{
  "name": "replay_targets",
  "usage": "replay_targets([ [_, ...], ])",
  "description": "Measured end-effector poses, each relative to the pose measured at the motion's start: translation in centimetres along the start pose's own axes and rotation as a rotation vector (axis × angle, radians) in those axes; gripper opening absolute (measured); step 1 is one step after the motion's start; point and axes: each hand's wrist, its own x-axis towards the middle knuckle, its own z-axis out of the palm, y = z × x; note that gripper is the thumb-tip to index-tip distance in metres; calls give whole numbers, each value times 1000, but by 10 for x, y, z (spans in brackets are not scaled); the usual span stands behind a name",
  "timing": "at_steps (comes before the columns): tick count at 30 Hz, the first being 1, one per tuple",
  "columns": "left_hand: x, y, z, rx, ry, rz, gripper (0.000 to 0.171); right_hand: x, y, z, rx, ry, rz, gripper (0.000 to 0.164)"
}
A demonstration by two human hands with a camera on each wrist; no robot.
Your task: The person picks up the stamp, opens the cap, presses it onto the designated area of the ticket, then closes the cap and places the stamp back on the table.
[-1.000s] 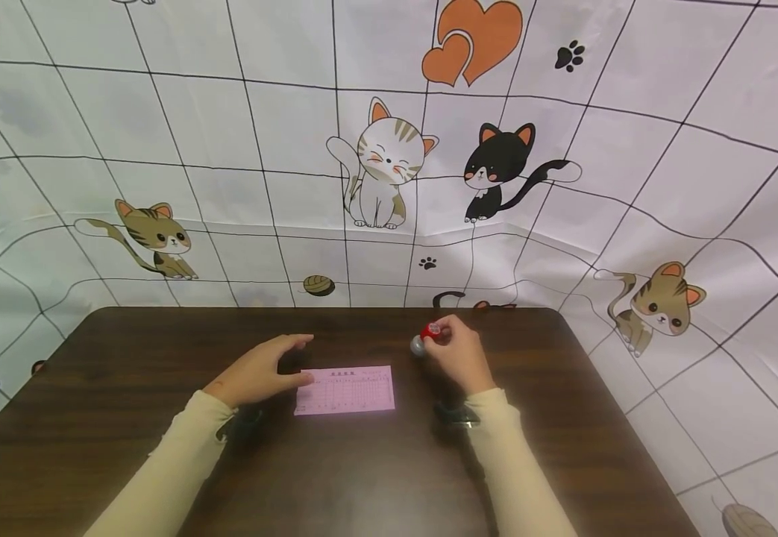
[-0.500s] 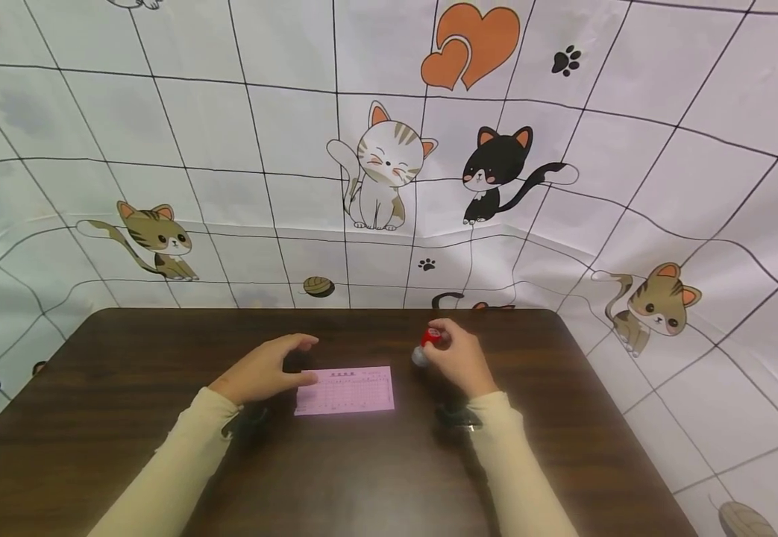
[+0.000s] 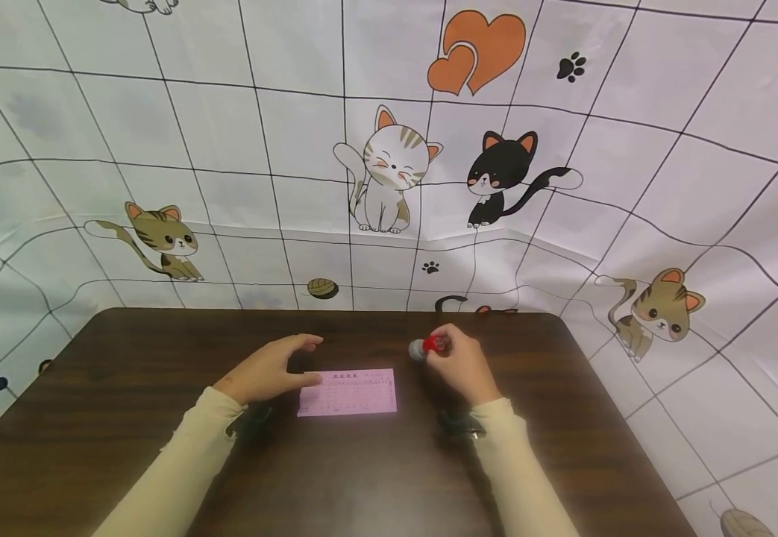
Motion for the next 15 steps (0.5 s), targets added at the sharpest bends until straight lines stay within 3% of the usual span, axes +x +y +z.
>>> replay_targets([
  [15,4,7,7,-2,-21,16,71,-2,-18,-2,31,17,-84,28],
])
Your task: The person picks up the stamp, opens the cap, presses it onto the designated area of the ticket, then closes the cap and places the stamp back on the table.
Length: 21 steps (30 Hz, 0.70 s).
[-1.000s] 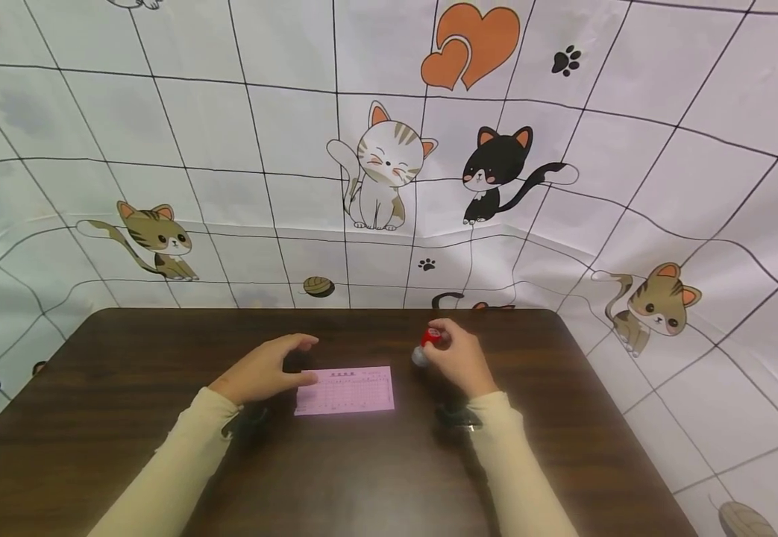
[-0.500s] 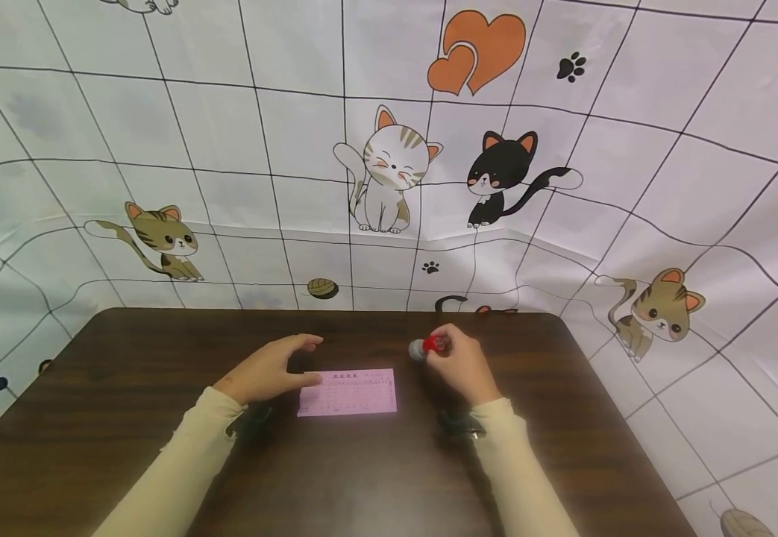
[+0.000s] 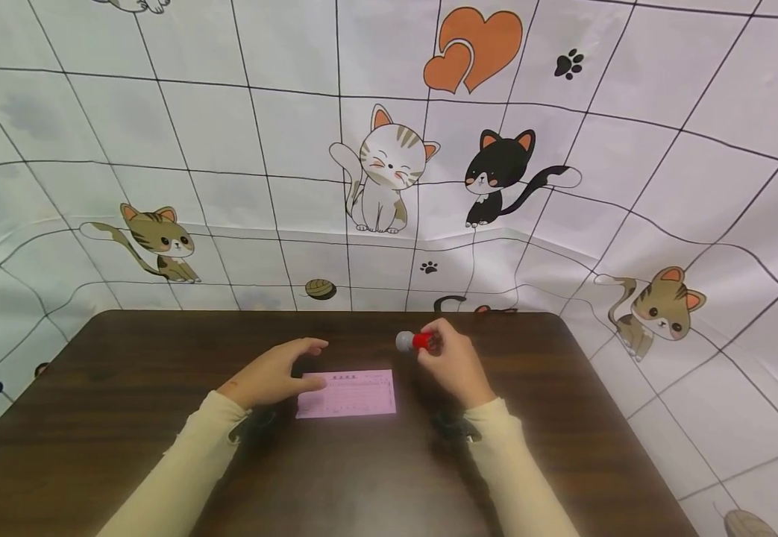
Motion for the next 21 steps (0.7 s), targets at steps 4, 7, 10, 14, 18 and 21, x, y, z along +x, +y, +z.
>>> replay_targets([
  [4,-1,1,-1,16,15,-10,72,0,-5,3,-3,-8,-12,29],
  [7,-1,2,-2,10,21,-8,71,-1,-8,4,-8,-13,-7,29],
  [10,-1,4,-2,3,18,-18,71,-3,-12,6,-1,-23,-12,29],
  [14,-2,7,-3,2,17,-27,70,-4,-15,8,17,-20,-41,28],
  [18,-2,9,-4,8,29,-19,70,-4,-17,12,8,-12,-72,29],
  [21,-3,9,-5,9,36,-12,69,-4,-19,14,6,-11,-90,29],
])
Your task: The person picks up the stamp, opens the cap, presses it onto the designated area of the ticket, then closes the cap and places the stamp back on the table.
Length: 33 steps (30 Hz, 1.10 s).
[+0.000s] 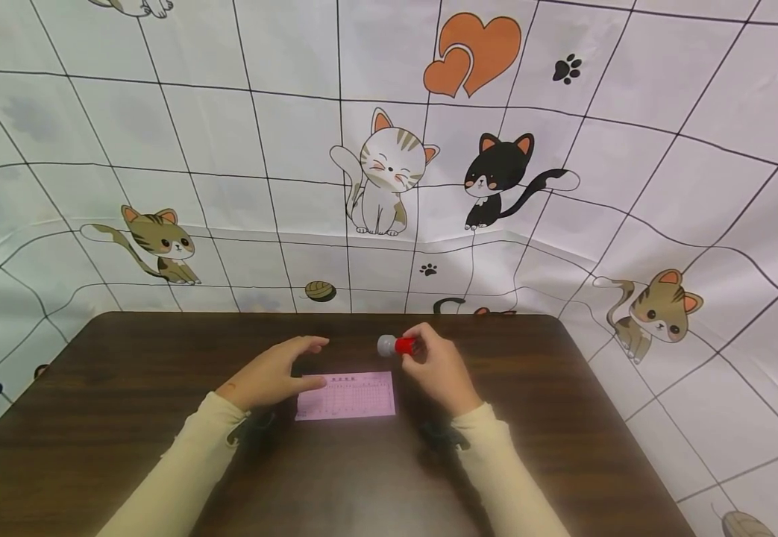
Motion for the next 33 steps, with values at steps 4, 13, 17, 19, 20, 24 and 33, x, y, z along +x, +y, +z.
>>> replay_targets([
  [4,0,1,0,-3,7,4,69,-1,-3,2,8,-1,-15,30],
  [13,-1,3,-4,7,3,20,72,-2,-9,7,20,-8,-60,30],
  [17,-1,5,-4,11,5,19,72,-3,-12,8,40,-25,-70,31],
  [19,-2,7,-4,2,7,20,71,-4,-14,9,50,-41,-83,31],
  [20,-2,7,-4,-3,7,21,71,-4,-14,9,56,-48,-91,31],
  [24,-2,9,-4,-8,7,21,71,-5,-17,9,84,-56,-100,31],
  [33,-1,14,-4,5,11,32,72,-6,-21,10,97,-67,-124,31],
])
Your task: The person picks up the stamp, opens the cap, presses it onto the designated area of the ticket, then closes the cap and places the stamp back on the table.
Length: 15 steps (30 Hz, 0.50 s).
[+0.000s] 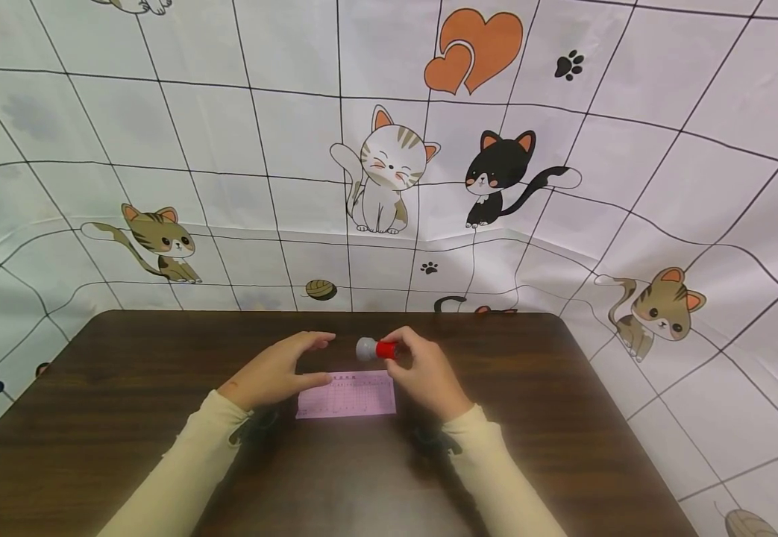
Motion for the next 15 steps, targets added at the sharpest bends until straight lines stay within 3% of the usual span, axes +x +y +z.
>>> replay_targets([
  [15,-1,3,2,-9,-6,39,69,-1,-6,3,37,-86,-61,37],
])
